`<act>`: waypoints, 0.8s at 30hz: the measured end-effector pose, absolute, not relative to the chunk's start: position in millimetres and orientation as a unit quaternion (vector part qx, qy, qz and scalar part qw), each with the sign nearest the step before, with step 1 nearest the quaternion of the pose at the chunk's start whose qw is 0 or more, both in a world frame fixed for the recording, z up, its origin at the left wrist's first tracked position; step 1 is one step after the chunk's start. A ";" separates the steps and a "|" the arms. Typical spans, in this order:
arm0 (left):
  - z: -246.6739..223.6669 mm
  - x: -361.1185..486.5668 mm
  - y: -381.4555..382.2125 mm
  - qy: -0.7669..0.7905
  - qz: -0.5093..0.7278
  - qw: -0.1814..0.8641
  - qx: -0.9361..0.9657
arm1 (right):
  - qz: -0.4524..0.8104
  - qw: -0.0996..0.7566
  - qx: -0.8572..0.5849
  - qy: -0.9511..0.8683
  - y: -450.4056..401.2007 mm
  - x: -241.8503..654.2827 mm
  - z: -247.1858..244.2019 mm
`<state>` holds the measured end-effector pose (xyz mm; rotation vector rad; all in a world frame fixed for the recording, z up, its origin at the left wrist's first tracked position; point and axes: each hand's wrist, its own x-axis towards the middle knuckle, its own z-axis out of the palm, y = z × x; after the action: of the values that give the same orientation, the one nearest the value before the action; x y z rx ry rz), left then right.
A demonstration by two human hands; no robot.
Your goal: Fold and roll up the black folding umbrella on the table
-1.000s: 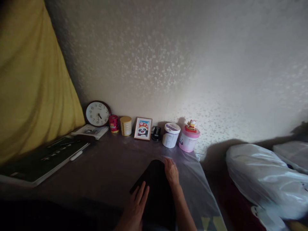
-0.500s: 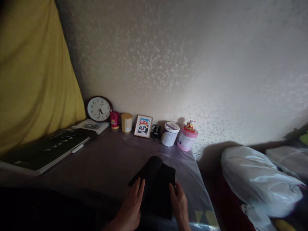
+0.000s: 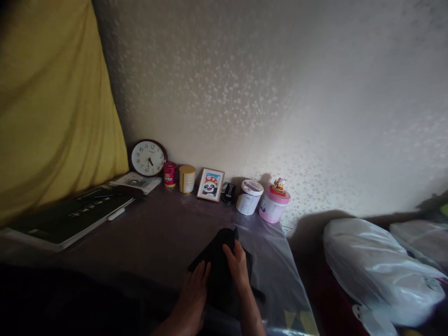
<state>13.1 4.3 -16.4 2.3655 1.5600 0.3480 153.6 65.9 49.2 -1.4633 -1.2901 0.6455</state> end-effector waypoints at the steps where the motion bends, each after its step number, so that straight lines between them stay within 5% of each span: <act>1: -21.2 13.1 5.8 0.533 0.133 0.144 0.823 | 0.276 0.511 -0.609 -0.540 70.1 149.9 46.3; 16: -17.3 -16.3 4.1 0.524 0.144 0.188 0.818 | 0.233 0.384 -0.686 -0.572 98.6 135.1 16.2; 24: -6.5 -31.3 -7.9 0.519 0.293 0.087 0.798 | 0.328 0.317 -0.573 -0.681 86.0 126.7 31.9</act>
<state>-31.3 -7.9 -6.5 2.3783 1.5452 0.8724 126.7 86.0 31.9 -1.5084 -1.7930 0.8624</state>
